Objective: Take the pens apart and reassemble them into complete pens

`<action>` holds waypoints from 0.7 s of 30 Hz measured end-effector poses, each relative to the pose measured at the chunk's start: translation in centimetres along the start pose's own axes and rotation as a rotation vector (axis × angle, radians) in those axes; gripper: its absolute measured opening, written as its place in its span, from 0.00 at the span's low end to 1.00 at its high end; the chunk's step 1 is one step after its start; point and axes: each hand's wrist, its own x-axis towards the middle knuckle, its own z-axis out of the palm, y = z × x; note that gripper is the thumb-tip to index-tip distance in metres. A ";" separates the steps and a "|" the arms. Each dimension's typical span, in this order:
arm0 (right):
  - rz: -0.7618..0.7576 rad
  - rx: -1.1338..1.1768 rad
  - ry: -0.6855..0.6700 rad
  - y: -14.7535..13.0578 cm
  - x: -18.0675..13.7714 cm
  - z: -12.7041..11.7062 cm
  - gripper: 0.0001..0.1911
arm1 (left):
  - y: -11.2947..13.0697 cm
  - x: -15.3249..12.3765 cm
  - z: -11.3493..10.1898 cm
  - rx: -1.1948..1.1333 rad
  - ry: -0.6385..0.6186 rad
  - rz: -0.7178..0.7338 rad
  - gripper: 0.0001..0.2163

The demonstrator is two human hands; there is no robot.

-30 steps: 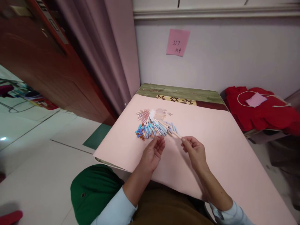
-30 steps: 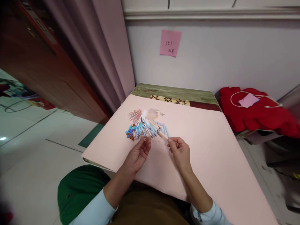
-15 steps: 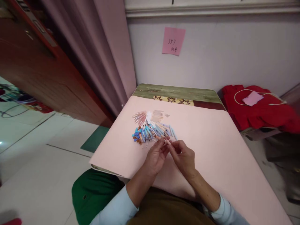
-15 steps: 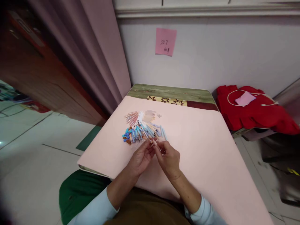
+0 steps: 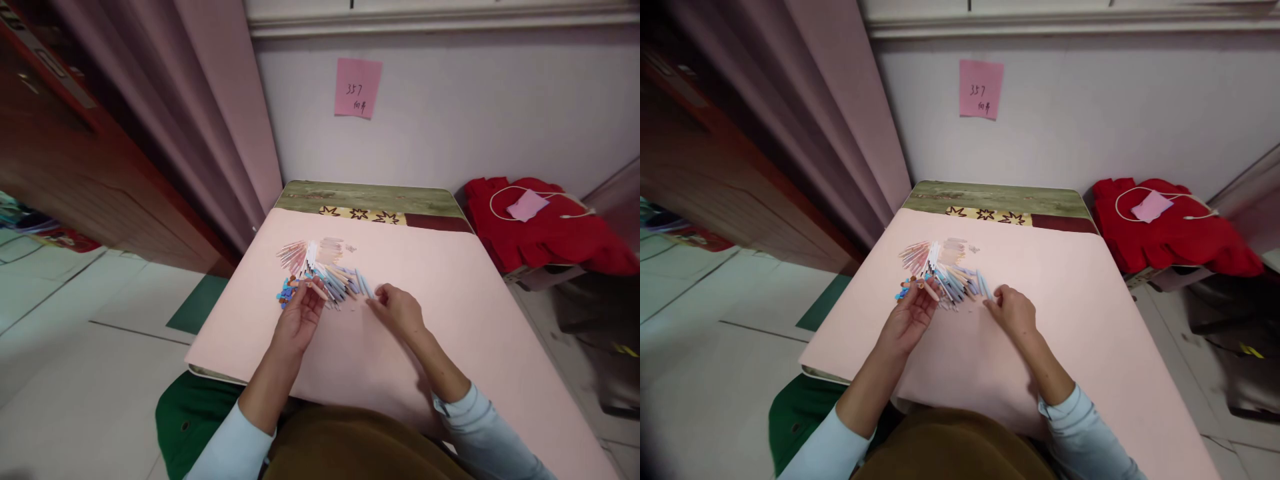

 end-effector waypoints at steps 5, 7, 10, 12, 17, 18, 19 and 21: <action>-0.003 -0.084 0.012 -1.0 0.5 1.0 0.08 | 0.7 -0.1 -0.4 -0.025 0.034 -0.003 0.06; 0.006 -0.102 0.006 -1.0 0.6 1.0 0.07 | 1.3 -0.1 -0.8 -0.025 0.040 0.006 0.07; 0.031 -0.060 -0.003 -0.7 0.3 0.8 0.06 | 2.2 -0.1 -1.4 -0.038 0.043 0.019 0.07; 0.045 -0.021 -0.005 -0.6 0.0 0.8 0.07 | 2.7 -0.2 -1.8 -0.052 0.042 0.033 0.08; 0.061 0.002 -0.011 -0.5 -0.5 0.6 0.12 | 3.0 -0.5 -2.4 -0.068 0.048 0.029 0.08; 0.063 0.005 -0.010 -0.6 -0.5 0.5 0.12 | 2.9 -0.5 -2.5 -0.071 0.046 0.026 0.08; 0.060 0.009 -0.003 -0.6 -0.6 0.3 0.13 | 2.9 -0.6 -2.5 -0.074 0.042 0.025 0.08; 0.036 0.021 0.024 -0.8 -0.6 0.1 0.13 | 2.9 -0.6 -2.7 -0.076 0.036 0.023 0.08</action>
